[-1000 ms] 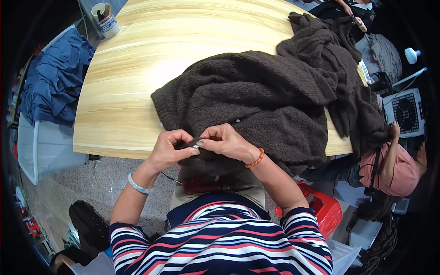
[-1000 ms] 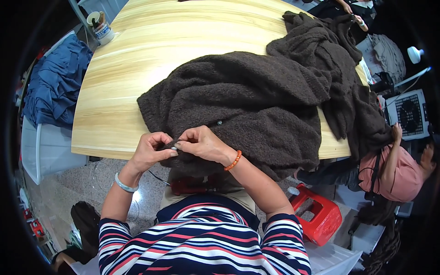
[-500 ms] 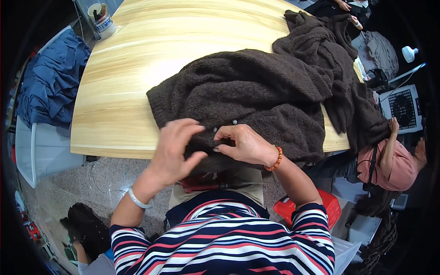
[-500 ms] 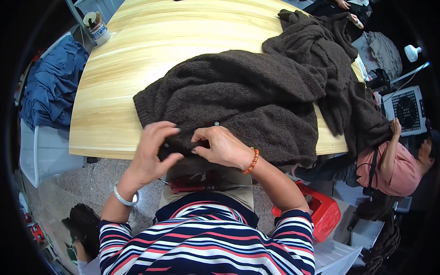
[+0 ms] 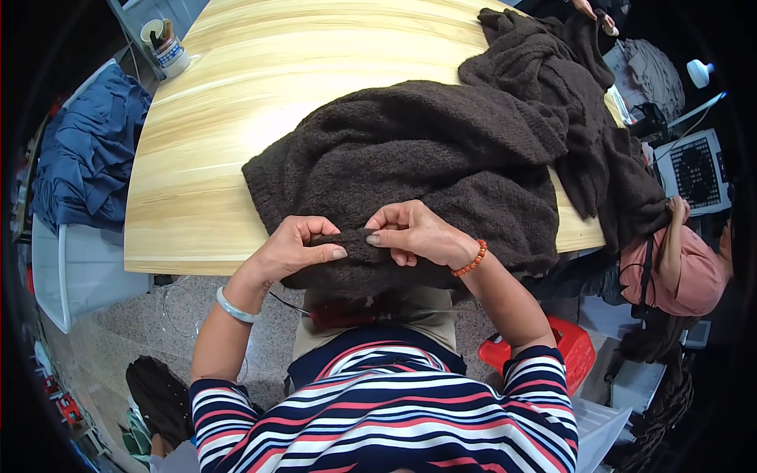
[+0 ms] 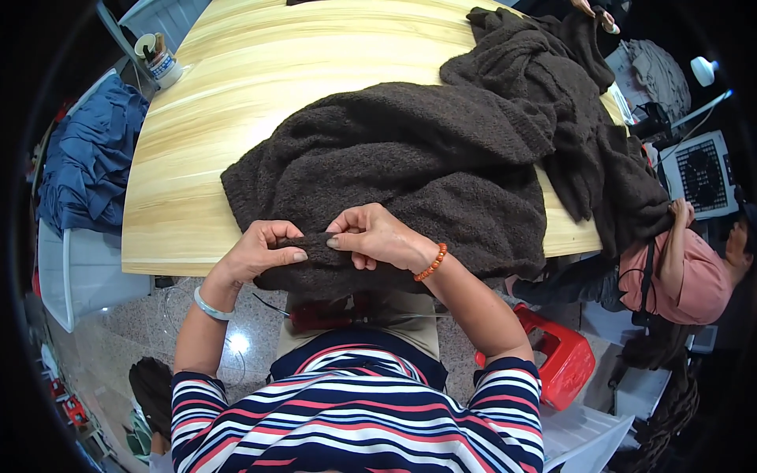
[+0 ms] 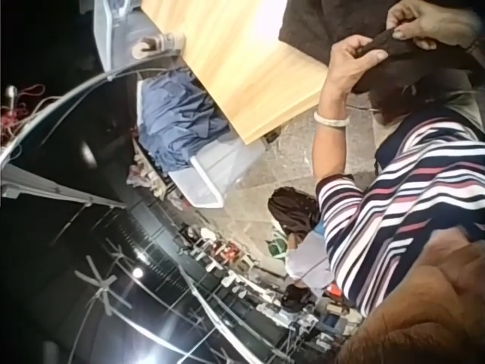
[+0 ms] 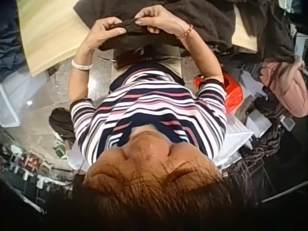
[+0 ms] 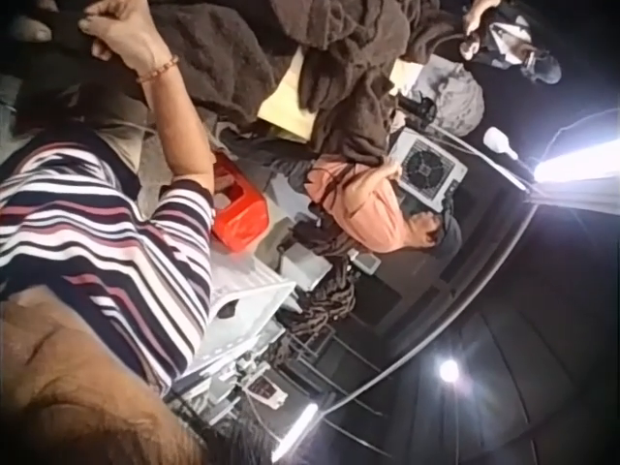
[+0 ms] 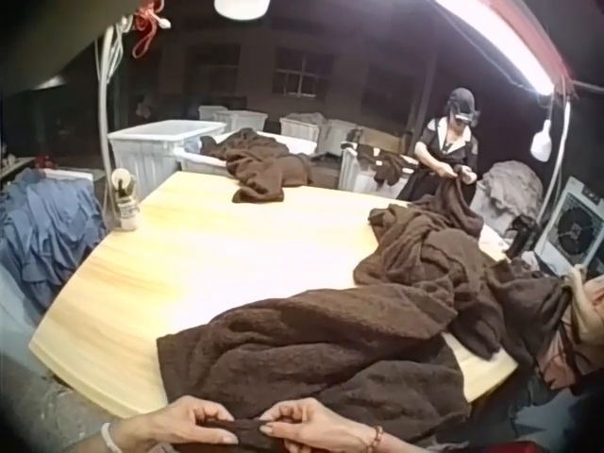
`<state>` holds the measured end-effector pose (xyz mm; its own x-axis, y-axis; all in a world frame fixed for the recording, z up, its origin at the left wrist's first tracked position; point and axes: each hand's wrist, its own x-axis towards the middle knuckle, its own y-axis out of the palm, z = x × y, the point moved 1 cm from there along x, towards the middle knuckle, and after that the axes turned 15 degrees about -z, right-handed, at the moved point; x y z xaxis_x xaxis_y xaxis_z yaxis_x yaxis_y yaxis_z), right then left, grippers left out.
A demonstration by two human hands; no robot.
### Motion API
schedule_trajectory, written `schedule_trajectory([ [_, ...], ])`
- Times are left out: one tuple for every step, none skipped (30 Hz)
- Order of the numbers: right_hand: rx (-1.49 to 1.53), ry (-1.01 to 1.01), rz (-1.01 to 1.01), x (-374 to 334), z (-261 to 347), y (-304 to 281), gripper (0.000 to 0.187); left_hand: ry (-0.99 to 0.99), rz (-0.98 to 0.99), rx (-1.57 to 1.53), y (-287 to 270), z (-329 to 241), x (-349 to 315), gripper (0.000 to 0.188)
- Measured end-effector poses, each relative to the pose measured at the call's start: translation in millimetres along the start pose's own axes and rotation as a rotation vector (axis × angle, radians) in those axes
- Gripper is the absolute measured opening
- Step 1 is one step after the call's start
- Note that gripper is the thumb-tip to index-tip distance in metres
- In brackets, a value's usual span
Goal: Trimming loose threads from a brown fleece garment using scissors.
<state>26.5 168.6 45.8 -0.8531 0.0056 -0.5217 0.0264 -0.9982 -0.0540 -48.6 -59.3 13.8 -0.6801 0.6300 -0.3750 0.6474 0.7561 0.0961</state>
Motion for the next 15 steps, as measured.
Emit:
schedule_trajectory([
  [0.006,0.000,-0.001,-1,1,2,0.018,-0.009,-0.037,-0.001,1,0,0,0.015],
  [-0.023,-0.032,-0.010,-1,3,5,0.019,-0.013,-0.035,0.003,1,2,0,0.015],
  [-0.051,-0.064,-0.019,-2,4,8,0.021,0.007,-0.037,0.012,2,5,1,0.014],
  [-0.049,-0.063,-0.020,-3,7,12,0.021,0.029,-0.040,0.019,3,7,1,0.014],
  [-0.129,-0.154,-0.027,-5,10,16,0.022,0.027,-0.039,0.021,4,9,1,0.014],
  [-0.209,-0.244,-0.033,-5,11,20,0.023,0.075,-0.051,0.053,4,10,1,0.012],
  [-0.328,-0.371,-0.086,-4,11,23,0.021,0.127,-0.061,0.085,5,11,2,0.011],
  [-0.327,-0.372,-0.088,-1,5,25,0.021,0.127,-0.059,0.087,7,12,1,0.011],
  [-0.420,-0.569,-0.154,2,0,26,0.020,0.126,-0.072,0.094,9,12,1,0.009],
  [-0.512,-0.767,-0.216,2,1,29,0.019,0.125,-0.088,0.102,9,13,1,0.008],
  [-0.519,-0.706,-0.184,-2,6,29,0.018,0.123,-0.091,0.103,10,12,0,0.008],
  [-0.517,-0.707,-0.182,-1,5,29,0.018,0.174,-0.091,0.151,11,10,-1,0.008],
  [-0.492,-0.727,-0.159,-1,5,30,0.017,0.225,-0.092,0.198,11,9,-2,0.009],
  [-0.467,-0.747,-0.136,0,4,30,0.016,0.224,-0.094,0.198,11,12,-2,0.009],
  [-0.468,-0.747,-0.134,-1,3,30,0.016,0.255,-0.104,0.269,11,18,-1,0.012],
])
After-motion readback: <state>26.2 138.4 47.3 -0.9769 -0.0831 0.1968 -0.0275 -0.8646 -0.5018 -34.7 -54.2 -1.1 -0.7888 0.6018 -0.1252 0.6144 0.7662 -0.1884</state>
